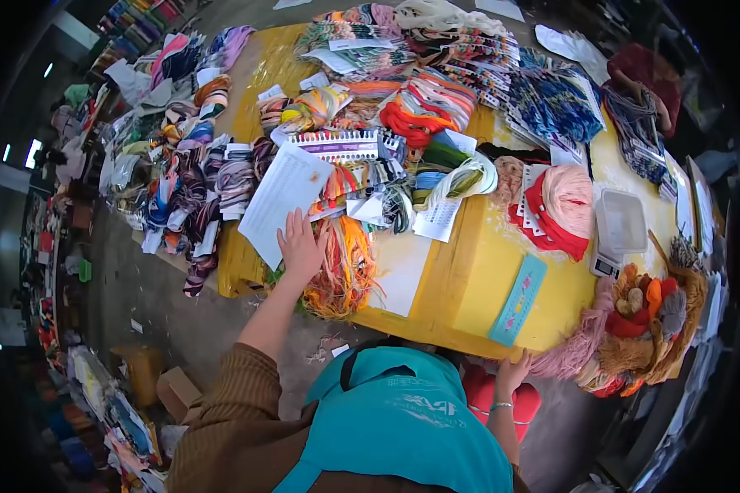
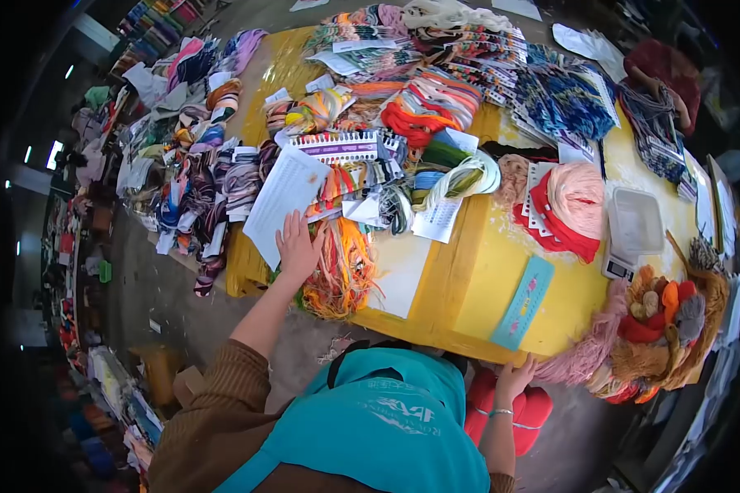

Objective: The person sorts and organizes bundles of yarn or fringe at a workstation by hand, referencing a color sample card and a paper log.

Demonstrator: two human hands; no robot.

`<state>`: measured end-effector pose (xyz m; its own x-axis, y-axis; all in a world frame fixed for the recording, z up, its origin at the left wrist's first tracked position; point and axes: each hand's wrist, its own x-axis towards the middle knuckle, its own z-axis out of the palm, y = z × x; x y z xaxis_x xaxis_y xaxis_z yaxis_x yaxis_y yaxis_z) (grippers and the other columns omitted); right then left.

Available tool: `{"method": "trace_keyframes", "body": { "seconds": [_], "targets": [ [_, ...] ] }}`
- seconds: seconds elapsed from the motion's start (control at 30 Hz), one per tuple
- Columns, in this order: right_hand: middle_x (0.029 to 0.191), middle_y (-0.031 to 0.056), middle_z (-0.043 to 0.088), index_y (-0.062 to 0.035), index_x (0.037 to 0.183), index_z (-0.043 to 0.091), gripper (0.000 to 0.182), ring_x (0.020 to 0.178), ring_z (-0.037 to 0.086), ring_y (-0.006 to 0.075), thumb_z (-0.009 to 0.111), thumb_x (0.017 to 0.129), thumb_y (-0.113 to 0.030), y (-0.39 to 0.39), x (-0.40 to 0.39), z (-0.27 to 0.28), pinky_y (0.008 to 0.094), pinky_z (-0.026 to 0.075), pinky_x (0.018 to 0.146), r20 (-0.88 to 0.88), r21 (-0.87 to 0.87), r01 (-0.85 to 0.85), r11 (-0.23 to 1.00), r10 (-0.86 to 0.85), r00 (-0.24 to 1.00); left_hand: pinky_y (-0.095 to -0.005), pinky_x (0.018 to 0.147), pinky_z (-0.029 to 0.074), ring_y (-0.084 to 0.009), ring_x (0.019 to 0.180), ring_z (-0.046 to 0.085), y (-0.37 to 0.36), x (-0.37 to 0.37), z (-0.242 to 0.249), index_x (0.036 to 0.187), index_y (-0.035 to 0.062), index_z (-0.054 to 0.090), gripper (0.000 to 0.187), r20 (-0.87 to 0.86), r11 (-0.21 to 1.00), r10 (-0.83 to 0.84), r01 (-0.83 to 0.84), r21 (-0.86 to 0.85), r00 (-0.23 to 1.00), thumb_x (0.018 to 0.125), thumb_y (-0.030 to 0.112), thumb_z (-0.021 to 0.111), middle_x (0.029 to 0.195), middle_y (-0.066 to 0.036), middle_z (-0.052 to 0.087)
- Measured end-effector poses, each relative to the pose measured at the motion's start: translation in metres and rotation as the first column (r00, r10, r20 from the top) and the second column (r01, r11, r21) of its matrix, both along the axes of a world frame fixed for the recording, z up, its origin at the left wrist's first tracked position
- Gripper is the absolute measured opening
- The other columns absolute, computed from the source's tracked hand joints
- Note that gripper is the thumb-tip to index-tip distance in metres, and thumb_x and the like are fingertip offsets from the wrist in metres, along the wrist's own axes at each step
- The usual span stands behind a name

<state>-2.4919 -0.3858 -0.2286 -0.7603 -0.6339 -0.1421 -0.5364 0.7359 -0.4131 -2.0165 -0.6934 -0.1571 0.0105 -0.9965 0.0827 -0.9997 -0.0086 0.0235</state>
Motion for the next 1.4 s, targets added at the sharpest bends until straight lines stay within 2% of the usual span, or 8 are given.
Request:
{"method": "trace_keyframes", "body": {
  "seconds": [0.23,0.5,0.63,0.7,0.93,1.0,1.07,1.4],
  "targets": [
    [0.126,0.0177,0.059,0.0046,0.129,0.052,0.042,0.117,0.056,0.0284,0.059,0.089,-0.009,-0.049,0.047,0.023,0.0368,0.044,0.097,0.433,-0.332,-0.003,0.943,0.155,0.888,-0.0479,0.102,0.037,-0.0355,0.127,0.045,0.022,-0.055,0.064,0.138,-0.0066,0.04,0.069,-0.12,0.981,-0.192,0.19,-0.03,0.974,0.088,0.036,0.062,0.141,-0.022,0.044],
    [0.132,0.0134,0.049,-0.0043,0.142,0.035,0.053,0.119,0.049,0.0201,0.057,0.095,-0.018,-0.142,0.133,0.135,0.0307,0.045,0.093,0.896,-0.443,0.292,0.848,0.409,0.17,-0.0434,0.082,0.048,-0.0337,0.104,0.057,0.103,-0.218,0.067,0.136,-0.004,0.043,0.065,-0.568,0.634,-0.686,0.757,-0.159,0.455,0.082,0.025,0.065,0.132,-0.02,0.05],
    [0.103,0.0052,0.06,-0.0032,0.113,0.056,0.024,0.088,0.057,0.0168,0.059,0.093,-0.016,-0.128,0.091,0.101,0.0308,0.049,0.075,0.947,-0.252,0.627,0.737,0.054,0.317,-0.0445,0.092,0.046,-0.0351,0.116,0.052,0.124,-0.257,0.048,0.132,-0.0002,0.05,0.058,-0.637,0.306,-0.69,0.936,0.176,0.345,0.079,0.02,0.065,0.137,-0.02,0.046],
    [0.107,0.007,0.061,-0.0012,0.113,0.057,0.024,0.095,0.06,0.0182,0.058,0.092,-0.013,-0.115,0.058,0.089,0.0317,0.05,0.08,0.96,-0.193,0.736,0.649,-0.028,0.277,-0.0473,0.101,0.04,-0.0354,0.126,0.046,0.125,-0.252,0.031,0.134,0.0053,0.05,0.06,-0.692,0.352,-0.71,0.917,-0.19,0.129,0.079,0.023,0.067,0.141,-0.02,0.044],
    [0.118,0.0114,0.061,0.0056,0.124,0.051,0.039,0.102,0.06,0.0226,0.056,0.088,-0.007,-0.031,-0.112,-0.026,0.0353,0.048,0.09,0.779,-0.22,0.535,0.816,-0.183,0.6,-0.0686,0.109,0.015,-0.0397,0.143,0.019,0.082,-0.146,-0.007,0.144,0.0224,0.043,0.079,-0.063,0.91,-0.338,0.343,0.231,0.939,0.073,0.033,0.076,0.153,-0.015,0.028],
    [0.121,0.0134,0.06,0.006,0.128,0.048,0.044,0.106,0.059,0.0253,0.058,0.087,-0.008,-0.033,-0.125,-0.027,0.0366,0.046,0.094,0.722,-0.131,0.418,0.899,-0.202,0.662,-0.0706,0.109,0.012,-0.039,0.143,0.019,0.076,-0.109,-0.024,0.143,0.0258,0.043,0.081,0.054,0.926,-0.355,0.344,0.153,0.933,0.071,0.036,0.078,0.155,-0.013,0.027],
    [0.133,0.0199,0.052,0.0051,0.137,0.04,0.06,0.12,0.051,0.033,0.064,0.083,-0.008,-0.06,-0.107,0.018,0.0417,0.038,0.103,-0.12,-0.245,0.171,0.954,-0.204,0.972,-0.0715,0.109,0.01,-0.0388,0.144,0.019,0.07,-0.092,-0.021,0.142,0.0291,0.044,0.083,0.04,0.922,-0.356,0.343,0.181,0.934,0.068,0.037,0.08,0.156,-0.01,0.026],
    [0.155,0.028,0.01,-0.0098,0.152,0.018,0.1,0.143,0.02,0.0431,0.08,0.074,-0.013,-0.313,0.067,0.036,0.0443,0.032,0.112,0.19,-0.516,-0.405,0.755,0.562,0.805,-0.0768,0.097,0.028,-0.0393,0.142,0.021,0.038,-0.062,-0.047,0.142,0.0414,0.041,0.081,0.146,0.882,-0.41,0.35,0.317,0.9,0.072,0.03,0.078,0.155,-0.001,0.027]
  ]
}}
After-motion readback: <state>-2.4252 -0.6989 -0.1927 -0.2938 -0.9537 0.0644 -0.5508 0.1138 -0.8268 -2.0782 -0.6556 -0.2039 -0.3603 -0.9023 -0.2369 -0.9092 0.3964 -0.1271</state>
